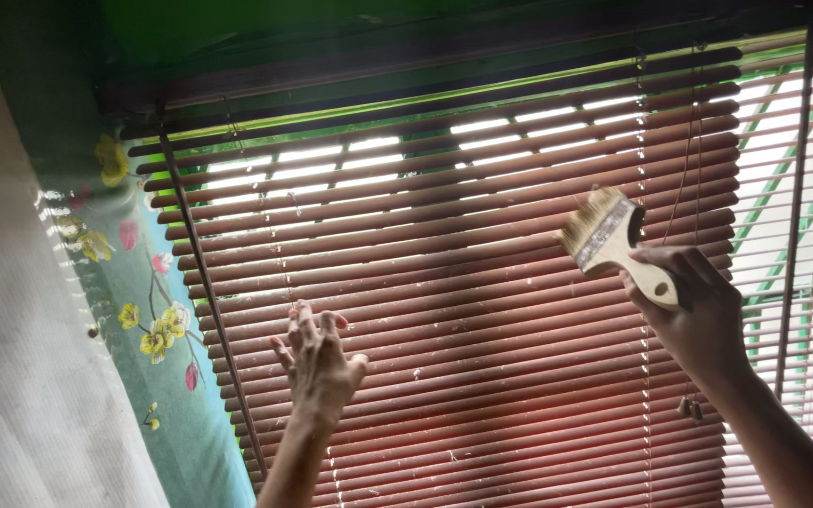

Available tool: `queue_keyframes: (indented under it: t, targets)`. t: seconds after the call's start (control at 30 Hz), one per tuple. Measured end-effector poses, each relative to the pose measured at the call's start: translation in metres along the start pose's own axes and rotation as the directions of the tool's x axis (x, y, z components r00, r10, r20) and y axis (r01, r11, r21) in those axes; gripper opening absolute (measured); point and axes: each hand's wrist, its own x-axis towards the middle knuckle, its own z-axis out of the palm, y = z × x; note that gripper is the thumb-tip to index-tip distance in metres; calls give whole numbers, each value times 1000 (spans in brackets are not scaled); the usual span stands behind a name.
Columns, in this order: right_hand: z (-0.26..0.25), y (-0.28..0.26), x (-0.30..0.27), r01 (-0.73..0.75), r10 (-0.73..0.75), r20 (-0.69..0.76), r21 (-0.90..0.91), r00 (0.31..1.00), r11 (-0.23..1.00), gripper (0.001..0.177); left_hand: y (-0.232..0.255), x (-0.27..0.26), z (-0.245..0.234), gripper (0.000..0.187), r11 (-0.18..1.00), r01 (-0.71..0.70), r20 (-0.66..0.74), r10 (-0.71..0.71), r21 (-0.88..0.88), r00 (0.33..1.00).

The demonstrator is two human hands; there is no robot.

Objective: The person cleans the slats of horizontal window blinds using a brush, moving the brush across individual slats while using their other hand to stabilize the blinds.

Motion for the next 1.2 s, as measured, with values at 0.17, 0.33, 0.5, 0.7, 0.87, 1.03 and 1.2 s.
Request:
queue_keyframes:
  t: [0.17,0.33,0.5,0.7,0.87,1.03,1.2]
  targets:
    - [-9,6,-39,-119,119,9,-23,993,993,32,33,-47,40,34,953,-144,-30,141,-266,990]
    - [-24,-33,-74,-544,516,173,238,839,805,34,85,-100,59,10,845,-190,-39,197,-499,980]
    - [-22,-56,-88,-700,691,137,250,710,669,33,124,-126,47,6,732,-478,-445,264,-486,856]
    - [-27,-58,-95,-760,805,159,470,572,448,33,148,-149,49,12,710,-396,-365,207,-582,908]
    - [-30,-74,-103,-847,878,188,412,439,335,33,167,-173,86,31,620,-181,-41,233,-763,972]
    - [-31,-86,-127,-814,844,290,522,451,255,26,192,-204,116,90,798,-337,-78,346,-499,935]
    - [-23,-85,-150,-672,668,320,643,671,367,25,177,-197,127,64,848,-399,-391,256,-348,884]
